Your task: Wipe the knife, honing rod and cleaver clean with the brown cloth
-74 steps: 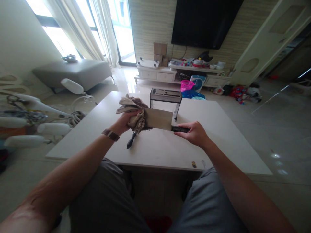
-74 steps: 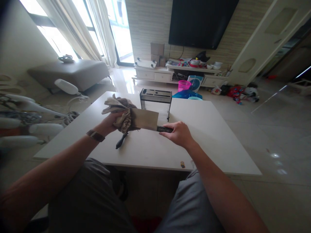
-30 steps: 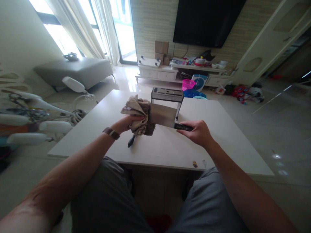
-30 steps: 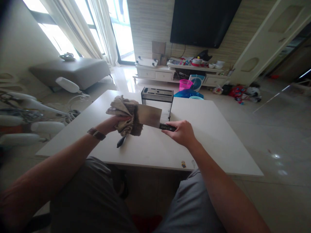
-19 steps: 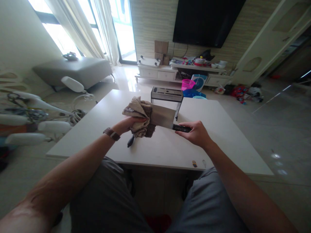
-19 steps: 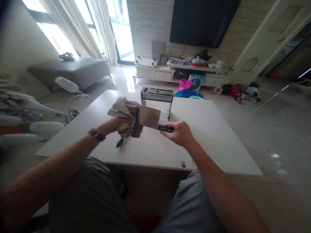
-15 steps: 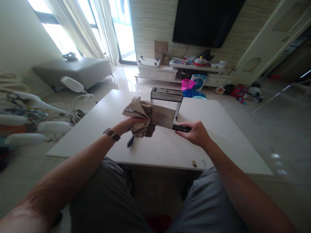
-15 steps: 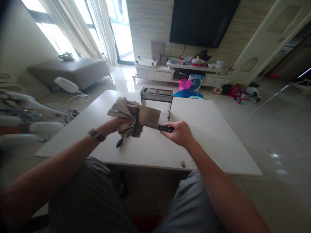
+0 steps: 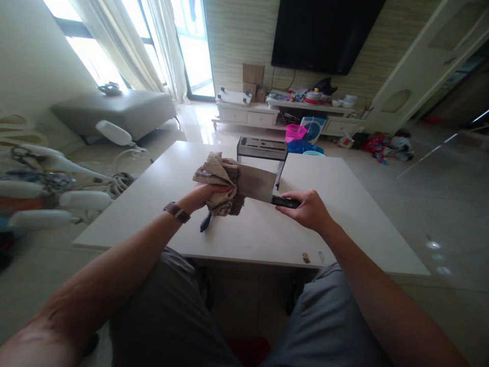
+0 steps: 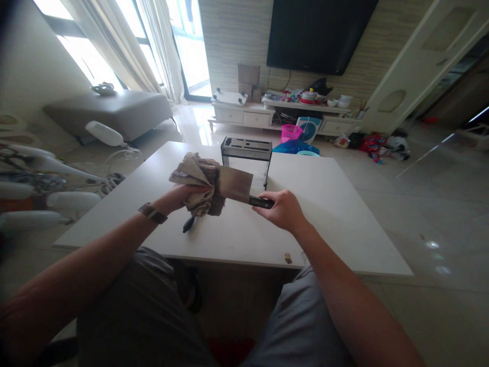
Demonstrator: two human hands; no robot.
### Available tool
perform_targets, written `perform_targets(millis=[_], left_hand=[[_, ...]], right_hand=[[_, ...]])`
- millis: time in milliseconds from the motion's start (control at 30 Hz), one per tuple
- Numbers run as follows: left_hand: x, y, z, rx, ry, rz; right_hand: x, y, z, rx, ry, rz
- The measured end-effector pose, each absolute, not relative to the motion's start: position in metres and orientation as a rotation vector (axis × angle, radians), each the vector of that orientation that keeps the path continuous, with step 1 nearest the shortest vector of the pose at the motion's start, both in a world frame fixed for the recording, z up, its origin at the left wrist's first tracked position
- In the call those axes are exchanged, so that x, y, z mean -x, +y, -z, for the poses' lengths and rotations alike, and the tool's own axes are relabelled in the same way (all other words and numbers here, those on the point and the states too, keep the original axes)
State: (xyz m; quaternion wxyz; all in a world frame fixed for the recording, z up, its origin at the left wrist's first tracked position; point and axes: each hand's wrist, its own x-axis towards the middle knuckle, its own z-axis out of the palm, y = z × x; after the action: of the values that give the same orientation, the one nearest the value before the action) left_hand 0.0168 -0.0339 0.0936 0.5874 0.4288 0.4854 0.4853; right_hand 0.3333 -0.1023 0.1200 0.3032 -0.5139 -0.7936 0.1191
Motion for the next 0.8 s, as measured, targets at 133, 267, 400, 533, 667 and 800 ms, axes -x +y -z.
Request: perform_targets(millis=[133, 267, 400, 533, 667, 800], left_hand=[[-0.0151, -0.0325, -0.0909, -1.007, 1.130, -1.101], [-0.0148, -0.0329, -0.0914, -1.008, 1.120, -1.105], [-0.0155, -0.0326, -0.0917, -0.995, 1.122, -1.109], [-0.0162, -0.0333, -0.0929, -0.986, 1.107, -1.112], [-0.0169, -0.0344, -0.0937, -0.976, 1.123, -1.114], [-0.0163, -0.0334, -0.0916, -0.986, 1.122, -1.122]], right_hand=[[-0.3334, -0.1021, -0.1198, 1.359, -2.102, -0.313], [-0.3336, -0.1022, -0.1192, 1.352, -2.100, -0.312], [-0.3332, -0.1028, -0.1200, 1.372, -2.096, -0.312], [-0.3330, -0.1030, -0.1210, 1.363, -2.105, -0.317], [-0.3328, -0.1030, -0.1211, 1.361, -2.102, -0.329], [-0.3330, -0.1029, -0.1204, 1.367, -2.100, -0.326]])
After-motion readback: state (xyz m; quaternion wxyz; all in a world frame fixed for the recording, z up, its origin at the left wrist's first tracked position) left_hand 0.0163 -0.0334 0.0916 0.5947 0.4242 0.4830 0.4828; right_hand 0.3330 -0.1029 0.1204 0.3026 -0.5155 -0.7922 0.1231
